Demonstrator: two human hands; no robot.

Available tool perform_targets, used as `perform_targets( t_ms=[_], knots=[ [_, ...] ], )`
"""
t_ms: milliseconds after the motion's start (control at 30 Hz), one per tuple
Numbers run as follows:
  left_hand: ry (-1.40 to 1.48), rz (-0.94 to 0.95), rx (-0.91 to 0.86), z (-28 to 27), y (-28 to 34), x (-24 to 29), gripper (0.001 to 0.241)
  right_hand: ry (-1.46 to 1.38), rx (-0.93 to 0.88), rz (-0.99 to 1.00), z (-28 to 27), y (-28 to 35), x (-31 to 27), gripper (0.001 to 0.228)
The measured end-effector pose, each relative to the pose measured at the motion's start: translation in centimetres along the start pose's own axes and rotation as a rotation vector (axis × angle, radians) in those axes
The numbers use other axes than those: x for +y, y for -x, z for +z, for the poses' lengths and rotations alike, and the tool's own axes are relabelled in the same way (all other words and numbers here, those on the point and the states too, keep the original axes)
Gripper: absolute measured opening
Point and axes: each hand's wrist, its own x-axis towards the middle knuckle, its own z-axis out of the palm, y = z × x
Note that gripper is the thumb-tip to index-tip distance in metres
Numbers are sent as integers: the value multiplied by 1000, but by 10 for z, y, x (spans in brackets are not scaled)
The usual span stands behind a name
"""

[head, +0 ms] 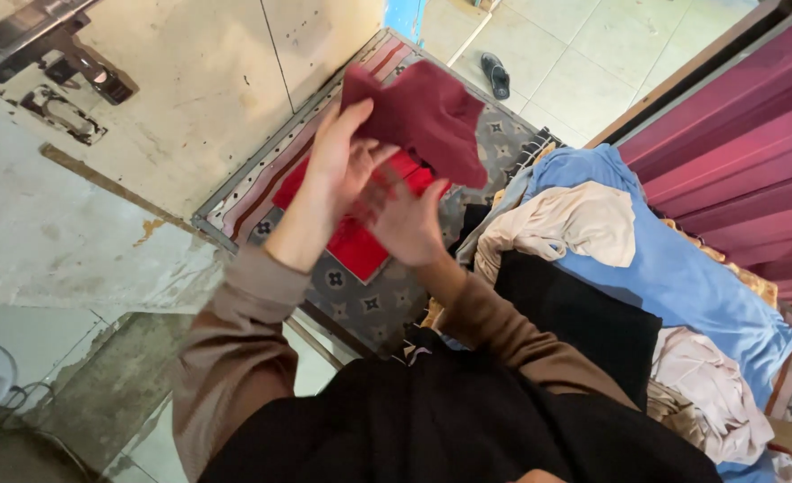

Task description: The person folds a pair of black pants on a patterned surface, smoothing the fabric and aligning the edges before placing the folded item on a stack. The person then picks up a red cloth, folds it, and places it on the same stack.

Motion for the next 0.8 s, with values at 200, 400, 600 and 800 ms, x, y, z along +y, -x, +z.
perform_targets(
  t_ms=[200, 400, 600, 800],
  knots=[
    [141, -1, -11, -41, 29, -30, 41, -101, 201, -176, -60, -26, -43, 70],
    [118, 187, 39, -68, 33, -40, 39, -72, 316, -71, -58, -54, -73, 53],
    [2, 460, 280, -97, 77, -109, 50, 63, 335, 105, -105, -45, -54, 52],
    [-330, 580, 632, -203, 76, -201, 58, 140, 484, 389, -169, -26, -54, 50]
  ],
)
